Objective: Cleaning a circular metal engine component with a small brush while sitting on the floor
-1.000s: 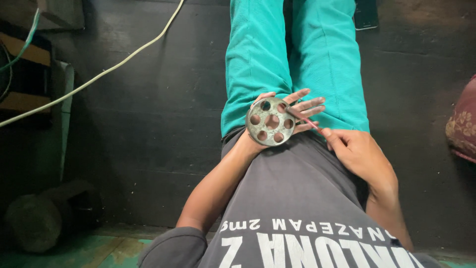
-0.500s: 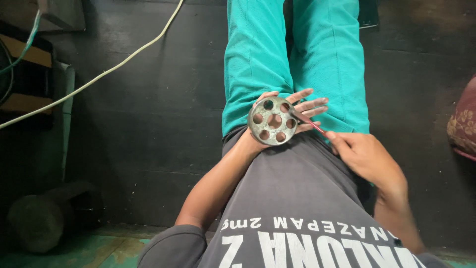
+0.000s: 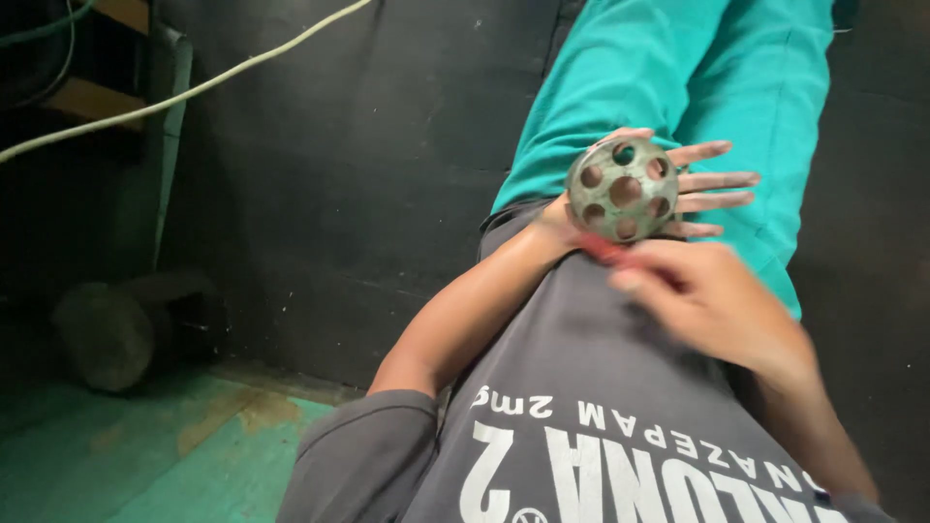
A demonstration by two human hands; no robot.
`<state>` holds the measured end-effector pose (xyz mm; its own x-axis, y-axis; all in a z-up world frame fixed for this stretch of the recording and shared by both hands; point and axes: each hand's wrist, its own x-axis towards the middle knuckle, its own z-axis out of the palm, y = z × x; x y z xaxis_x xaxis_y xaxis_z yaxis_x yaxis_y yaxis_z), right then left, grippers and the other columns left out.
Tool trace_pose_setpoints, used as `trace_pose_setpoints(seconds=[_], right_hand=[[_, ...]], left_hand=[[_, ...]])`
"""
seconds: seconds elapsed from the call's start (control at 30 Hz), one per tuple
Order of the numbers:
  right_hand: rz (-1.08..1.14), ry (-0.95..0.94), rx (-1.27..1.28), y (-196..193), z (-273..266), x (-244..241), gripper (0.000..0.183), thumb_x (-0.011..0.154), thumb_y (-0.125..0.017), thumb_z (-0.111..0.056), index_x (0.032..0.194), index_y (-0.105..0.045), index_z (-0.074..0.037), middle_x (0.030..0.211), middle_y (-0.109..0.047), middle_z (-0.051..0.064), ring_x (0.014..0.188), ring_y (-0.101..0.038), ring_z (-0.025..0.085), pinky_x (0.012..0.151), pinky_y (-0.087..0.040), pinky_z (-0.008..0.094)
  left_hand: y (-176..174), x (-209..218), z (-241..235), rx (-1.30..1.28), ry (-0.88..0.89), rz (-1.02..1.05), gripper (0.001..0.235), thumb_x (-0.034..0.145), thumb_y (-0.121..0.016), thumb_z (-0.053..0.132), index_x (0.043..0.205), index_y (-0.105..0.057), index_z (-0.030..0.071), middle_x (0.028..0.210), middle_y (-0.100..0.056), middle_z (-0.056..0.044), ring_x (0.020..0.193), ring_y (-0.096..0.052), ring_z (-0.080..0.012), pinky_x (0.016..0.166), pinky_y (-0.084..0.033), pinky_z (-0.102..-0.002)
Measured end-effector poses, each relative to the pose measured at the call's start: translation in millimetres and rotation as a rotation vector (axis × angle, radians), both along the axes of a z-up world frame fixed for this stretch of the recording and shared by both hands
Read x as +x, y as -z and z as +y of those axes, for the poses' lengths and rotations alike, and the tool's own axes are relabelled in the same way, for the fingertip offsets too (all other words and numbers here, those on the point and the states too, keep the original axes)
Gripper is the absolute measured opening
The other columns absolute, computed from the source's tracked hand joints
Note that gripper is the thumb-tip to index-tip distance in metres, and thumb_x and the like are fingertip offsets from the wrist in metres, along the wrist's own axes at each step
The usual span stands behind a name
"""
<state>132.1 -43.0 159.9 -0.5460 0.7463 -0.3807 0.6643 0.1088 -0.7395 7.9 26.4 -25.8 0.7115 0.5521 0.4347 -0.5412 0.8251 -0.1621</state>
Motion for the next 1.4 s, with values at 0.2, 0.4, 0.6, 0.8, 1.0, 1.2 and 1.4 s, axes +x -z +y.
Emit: trace_pose_setpoints(seconds=[0.2, 0.4, 0.6, 0.8, 1.0, 1.2, 1.4], right_hand=[[0.289, -0.590, -0.046, 10, 6, -75, 0.018, 0.098, -0.060, -0.021, 0.098, -0.073, -0.008, 0.088, -0.076, 0.016, 0.088, -0.074, 0.041, 0.074, -0.057, 0.047], [0.216, -0.717, -0.129, 22, -18, -88, 0.029, 0.100, -0.058, -0.035, 0.082, -0.069, -0.016, 0.069, -0.072, 0.006, 0.072, -0.073, 0.035, 0.064, -0.056, 0.042], [0.157, -0.448, -0.165, 22, 14, -61, 0.031, 0.098, -0.061, -0.030, 0.071, -0.067, -0.016, 0.053, -0.065, 0.001, 0.055, -0.067, 0.015, 0.056, -0.053, 0.030], [0.224, -0.601, -0.160, 7, 2, -93, 0.028, 0.099, -0.056, -0.027, 0.081, -0.068, -0.009, 0.065, -0.068, 0.017, 0.070, -0.071, 0.040, 0.063, -0.056, 0.044], [0.248, -0.571, -0.104, 11, -5, -88, 0.029, 0.097, -0.058, -0.024, 0.077, -0.065, -0.006, 0.061, -0.064, 0.019, 0.068, -0.069, 0.043, 0.060, -0.054, 0.047], [0.266, -0.550, -0.257, 19, 0, -83, 0.033, 0.100, -0.056, -0.028, 0.075, -0.064, -0.010, 0.062, -0.065, 0.013, 0.066, -0.069, 0.031, 0.063, -0.053, 0.042], [0.332, -0.597, -0.328, 15, -4, -89, 0.031, 0.101, -0.055, -0.030, 0.081, -0.070, -0.011, 0.072, -0.073, 0.011, 0.074, -0.073, 0.028, 0.068, -0.055, 0.040]], left_hand=[[-13, 21, 26, -0.233, 0.092, 0.369, 0.100, 0.064, -0.045, 0.048, 0.154, -0.014, 0.017, 0.171, 0.003, -0.025, 0.161, 0.008, -0.0433, 0.117, -0.005, -0.070], [-53, 1, 12, -0.257, 0.072, 0.365, 0.087, 0.077, -0.041, 0.041, 0.155, -0.016, 0.012, 0.172, 0.001, -0.025, 0.162, 0.007, -0.0424, 0.121, -0.003, -0.067], [-10, 18, 22, -0.190, 0.085, 0.221, 0.091, 0.077, -0.044, 0.048, 0.155, -0.009, 0.018, 0.169, 0.010, -0.022, 0.158, 0.016, -0.0409, 0.119, 0.002, -0.070], [-25, 9, 17, -0.211, 0.057, 0.310, 0.093, 0.076, -0.044, 0.047, 0.156, -0.011, 0.016, 0.169, 0.005, -0.027, 0.160, 0.011, -0.0438, 0.118, -0.002, -0.070], [-32, 9, 16, -0.232, 0.045, 0.346, 0.089, 0.080, -0.043, 0.046, 0.157, -0.014, 0.014, 0.170, 0.002, -0.028, 0.159, 0.008, -0.0442, 0.119, -0.002, -0.070], [-32, 12, 16, -0.236, 0.036, 0.355, 0.086, 0.082, -0.041, 0.046, 0.157, -0.015, 0.012, 0.169, 0.001, -0.029, 0.160, 0.008, -0.0456, 0.119, -0.002, -0.070], [-21, 12, 18, -0.174, 0.041, 0.308, 0.084, 0.085, -0.042, 0.047, 0.158, -0.013, 0.014, 0.169, 0.004, -0.028, 0.158, 0.010, -0.0452, 0.119, -0.002, -0.071]])
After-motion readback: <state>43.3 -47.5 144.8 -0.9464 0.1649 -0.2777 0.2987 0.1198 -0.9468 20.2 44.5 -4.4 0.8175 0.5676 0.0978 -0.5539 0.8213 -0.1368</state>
